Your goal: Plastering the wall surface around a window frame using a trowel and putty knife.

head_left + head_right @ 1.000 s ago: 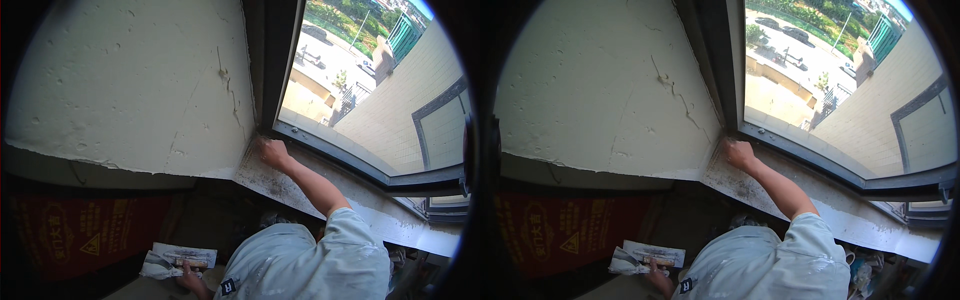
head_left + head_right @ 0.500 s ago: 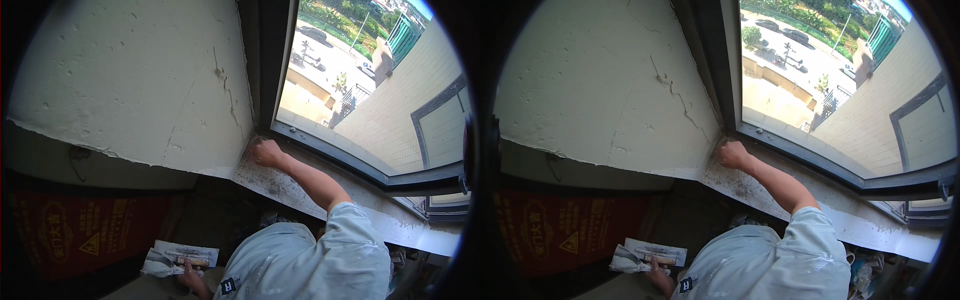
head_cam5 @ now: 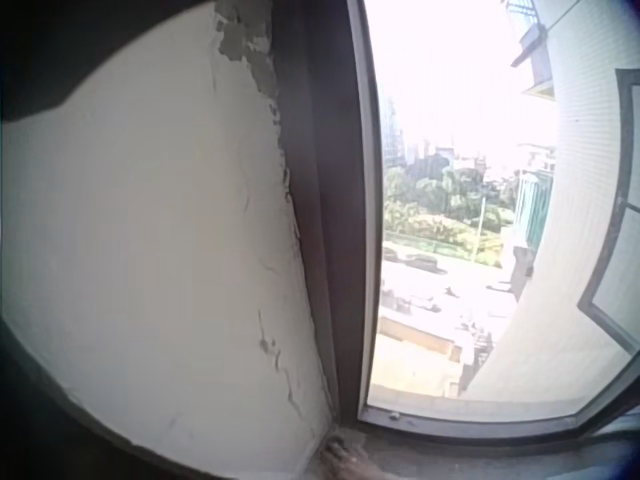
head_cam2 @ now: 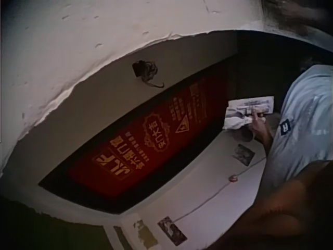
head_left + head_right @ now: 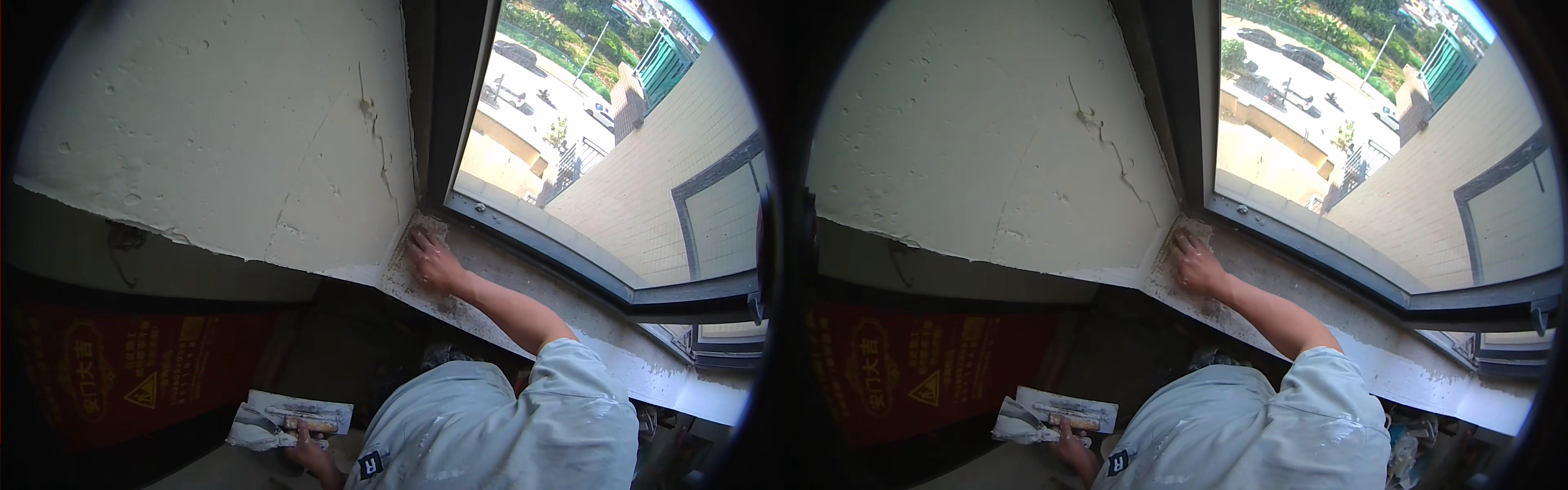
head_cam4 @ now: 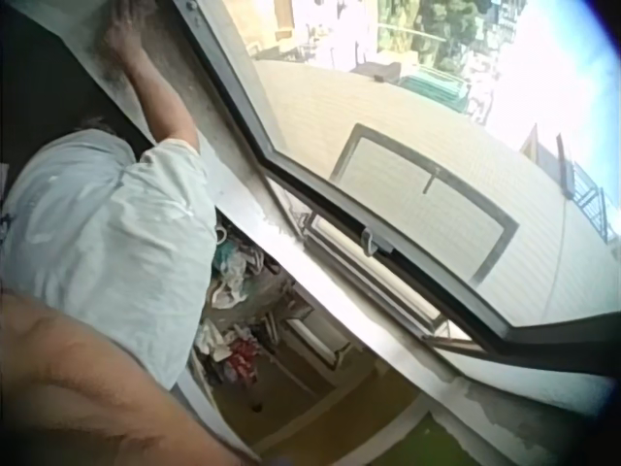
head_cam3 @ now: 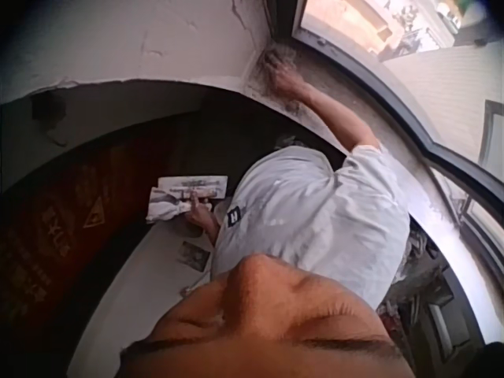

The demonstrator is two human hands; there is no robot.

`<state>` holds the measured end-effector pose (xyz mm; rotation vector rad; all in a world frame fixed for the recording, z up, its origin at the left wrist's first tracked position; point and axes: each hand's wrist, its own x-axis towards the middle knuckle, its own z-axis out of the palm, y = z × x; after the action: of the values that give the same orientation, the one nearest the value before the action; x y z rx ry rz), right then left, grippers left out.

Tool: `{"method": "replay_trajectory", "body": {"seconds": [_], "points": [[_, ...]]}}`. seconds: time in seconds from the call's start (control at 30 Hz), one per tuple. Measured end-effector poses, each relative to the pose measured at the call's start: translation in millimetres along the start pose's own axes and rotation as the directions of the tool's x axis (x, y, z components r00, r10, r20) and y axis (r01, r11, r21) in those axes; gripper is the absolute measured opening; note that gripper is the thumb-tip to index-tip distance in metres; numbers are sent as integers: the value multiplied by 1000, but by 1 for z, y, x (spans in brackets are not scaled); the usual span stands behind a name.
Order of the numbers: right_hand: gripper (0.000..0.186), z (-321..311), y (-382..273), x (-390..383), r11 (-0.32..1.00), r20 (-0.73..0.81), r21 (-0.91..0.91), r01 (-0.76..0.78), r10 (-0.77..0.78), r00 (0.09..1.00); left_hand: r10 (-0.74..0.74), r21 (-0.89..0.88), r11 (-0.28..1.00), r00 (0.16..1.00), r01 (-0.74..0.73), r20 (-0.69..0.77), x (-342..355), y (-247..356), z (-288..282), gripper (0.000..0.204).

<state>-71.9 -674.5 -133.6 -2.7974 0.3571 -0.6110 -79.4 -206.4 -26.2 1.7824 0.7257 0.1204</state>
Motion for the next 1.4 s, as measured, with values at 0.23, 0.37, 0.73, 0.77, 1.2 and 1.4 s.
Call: {"method": "replay_trajectory", "body": {"seconds": [0.23, 0.37, 0.73, 0.77, 1.2, 1.4], "points": [[47, 6, -11, -9, 999, 201, -23, 22, -17, 979, 22, -21, 1000, 999, -21, 48, 3, -1, 2, 41], [47, 5, -15, -9, 999, 93, -8, 42, -41, 995, 11, -7, 1000, 999, -11, 41, 0, 3, 4, 42], [43, 8, -15, -6, 962, 86, 238, 134, -159, 984, -12, 18, 1000, 1000, 12, -11, -8, -7, -1, 46], [41, 15, -3, 2, 999, -84, 52, 15, -11, 996, -12, 22, 1000, 1000, 12, -6, -8, -7, -2, 47], [34, 12, -15, 9, 975, 76, 197, -99, 86, 993, -39, 17, 999, 999, 39, 34, -15, -8, -4, 53], [40, 10, -59, -26, 927, 273, 249, 281, -346, 898, -4, 7, 1000, 999, 4, 52, -13, -8, -6, 54]]}}
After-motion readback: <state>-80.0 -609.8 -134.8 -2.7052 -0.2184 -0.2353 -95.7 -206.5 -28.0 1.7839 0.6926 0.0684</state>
